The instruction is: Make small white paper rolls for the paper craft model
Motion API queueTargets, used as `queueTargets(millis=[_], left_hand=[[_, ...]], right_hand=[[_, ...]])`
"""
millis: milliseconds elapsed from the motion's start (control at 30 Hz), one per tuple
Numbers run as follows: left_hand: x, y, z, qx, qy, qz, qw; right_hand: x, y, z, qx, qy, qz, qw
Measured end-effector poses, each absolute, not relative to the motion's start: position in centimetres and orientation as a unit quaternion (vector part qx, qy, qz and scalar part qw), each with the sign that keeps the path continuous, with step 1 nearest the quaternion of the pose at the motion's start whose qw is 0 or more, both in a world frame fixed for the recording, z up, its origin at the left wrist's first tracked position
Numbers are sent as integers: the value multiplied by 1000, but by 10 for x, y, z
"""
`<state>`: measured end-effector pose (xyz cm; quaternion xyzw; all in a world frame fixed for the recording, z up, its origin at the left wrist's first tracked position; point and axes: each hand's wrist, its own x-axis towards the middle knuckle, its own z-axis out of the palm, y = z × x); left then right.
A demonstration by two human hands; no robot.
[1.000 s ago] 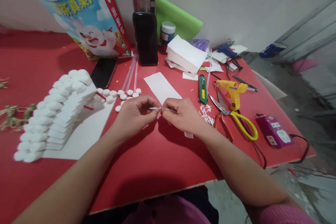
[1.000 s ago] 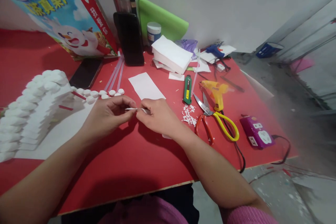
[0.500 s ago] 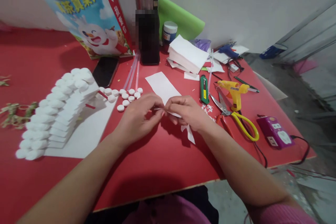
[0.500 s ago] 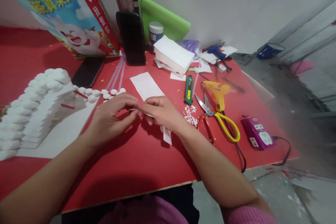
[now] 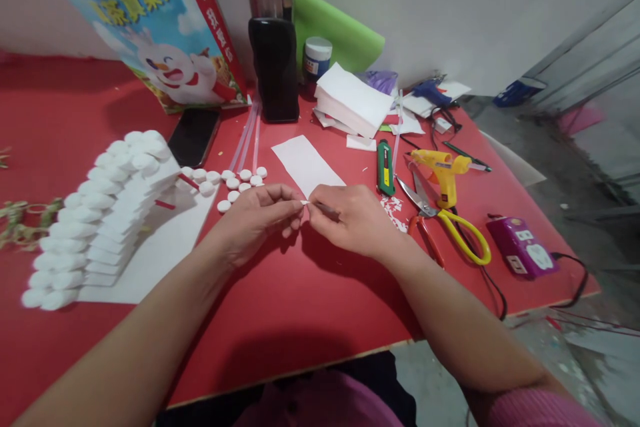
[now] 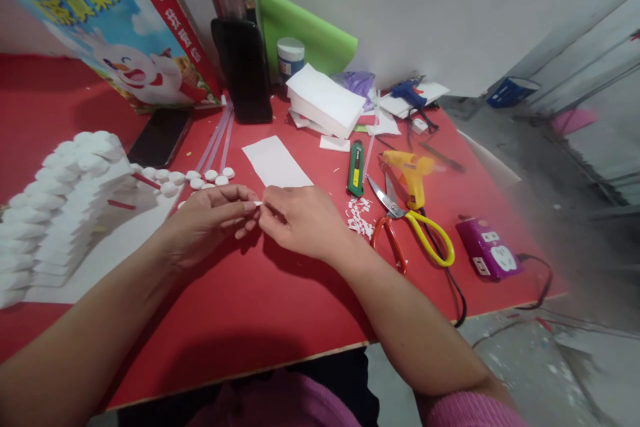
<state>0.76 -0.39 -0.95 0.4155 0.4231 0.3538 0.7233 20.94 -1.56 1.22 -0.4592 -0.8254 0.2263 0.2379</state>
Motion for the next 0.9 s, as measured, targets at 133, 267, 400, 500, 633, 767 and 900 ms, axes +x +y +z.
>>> queueTargets(millis=[133, 267, 400, 500, 633, 767, 900], left_hand=[[8, -7, -8, 433, 431, 358, 706], [10, -11, 0, 480, 466, 369, 645], [10, -10, 6, 562, 499, 356, 556], [11, -12, 2, 644, 490, 366, 460], [15, -17, -9, 770, 457, 388, 219], [16, -18, -14, 783, 446, 407, 149], [14, -16, -12, 755, 466, 420, 191]], right_hand=[[206, -16, 11, -458, -825, 233, 236], [205, -17, 10, -475, -803, 260, 248], [204, -18, 10, -486, -781, 285, 269], [200, -18, 9, -503, -754, 305, 292], [194, -18, 6, -541, -662, 408, 321], [191, -19, 6, -534, -592, 509, 324], [192, -20, 7, -522, -583, 515, 349]])
